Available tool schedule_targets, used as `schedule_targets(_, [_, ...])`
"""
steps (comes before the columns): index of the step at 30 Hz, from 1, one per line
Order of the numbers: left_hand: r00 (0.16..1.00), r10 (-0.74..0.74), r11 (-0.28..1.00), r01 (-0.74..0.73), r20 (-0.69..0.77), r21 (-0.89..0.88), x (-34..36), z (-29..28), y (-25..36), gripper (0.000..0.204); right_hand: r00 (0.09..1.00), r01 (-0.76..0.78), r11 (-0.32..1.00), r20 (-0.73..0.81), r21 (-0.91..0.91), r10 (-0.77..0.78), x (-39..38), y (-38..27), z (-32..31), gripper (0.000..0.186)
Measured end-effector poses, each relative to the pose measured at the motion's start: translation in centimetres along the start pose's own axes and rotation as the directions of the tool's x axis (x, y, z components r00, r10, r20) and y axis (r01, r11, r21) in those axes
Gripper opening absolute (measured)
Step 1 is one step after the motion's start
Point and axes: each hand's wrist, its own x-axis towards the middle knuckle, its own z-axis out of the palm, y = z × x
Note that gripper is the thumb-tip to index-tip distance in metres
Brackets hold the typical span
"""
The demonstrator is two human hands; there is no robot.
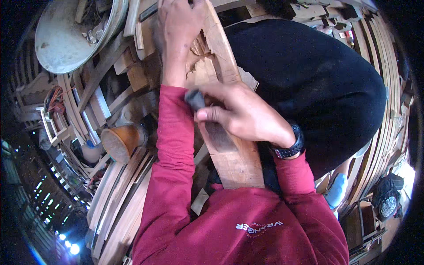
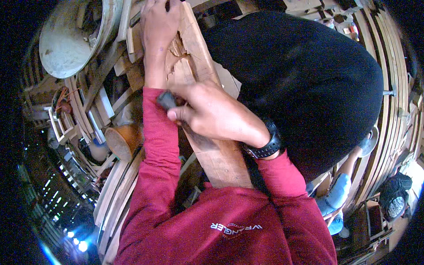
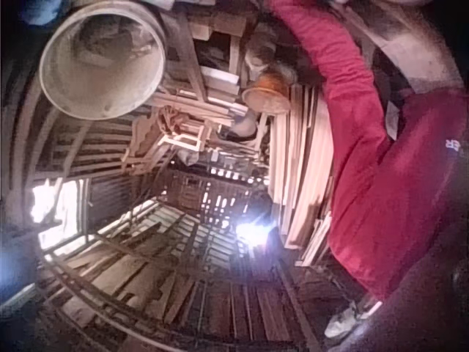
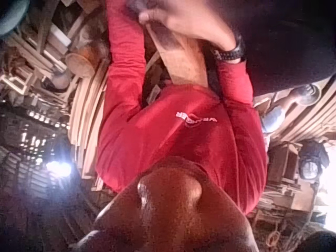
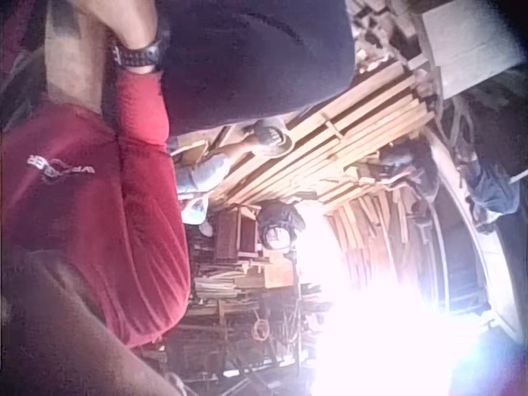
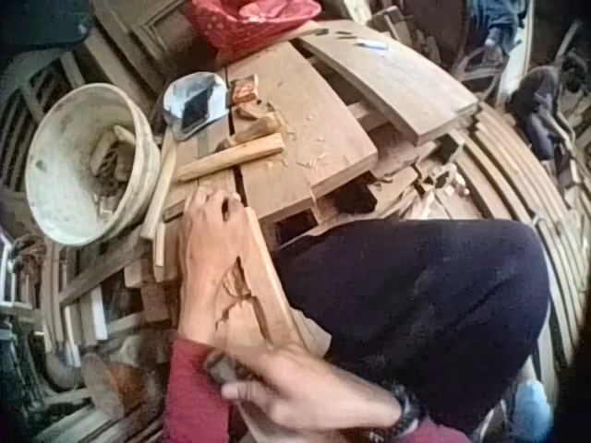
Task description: The person carves a wooden board using a hand chisel before setting it down and picking up a phone.
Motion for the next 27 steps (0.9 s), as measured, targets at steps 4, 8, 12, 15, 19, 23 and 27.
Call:
schedule_targets(4, [1.000,-0.024,0.998,0.023,-0.015,-0.059,-0.1,0.4,0.3,0.030,0.997,-0.071,0.985,0.007,0.156,0.070,-0.5,-0.3,-0.8,0.038])
schedule_targets(8, [0.999,-0.031,0.995,0.027,-0.043,-0.098,0.2,1.7,-0.8,0.030,0.992,-0.100,0.972,-0.056,0.211,0.115,-0.4,0.0,-0.9,0.032])
schedule_targets(12, [0.996,-0.021,0.993,0.010,-0.088,-0.118,-0.3,1.9,-1.2,0.033,0.991,-0.130,0.983,0.054,0.131,0.124,-0.6,0.4,-0.6,0.030])
schedule_targets(15, [0.995,-0.025,0.992,0.013,-0.093,-0.126,-0.1,2.3,-0.8,0.034,0.967,-0.107,0.880,-0.159,0.462,0.201,-0.4,-1.0,0.0,0.029])
schedule_targets(19, [0.996,-0.046,0.990,0.035,-0.073,-0.138,-0.1,2.2,-0.8,0.035,0.972,-0.226,0.945,0.117,0.235,0.203,-0.4,-0.9,-1.1,0.033])
schedule_targets(23, [0.998,-0.058,0.984,0.053,-0.025,-0.167,-0.3,1.8,-0.6,0.036,0.977,-0.165,0.941,-0.081,0.296,0.197,-0.5,-0.9,-0.2,0.053])
schedule_targets(27, [0.964,-0.010,0.998,-0.005,-0.267,-0.057,-0.1,3.4,-1.3,0.039,0.968,-0.223,0.935,-0.052,0.276,0.246,-0.2,-1.7,0.1,0.050])
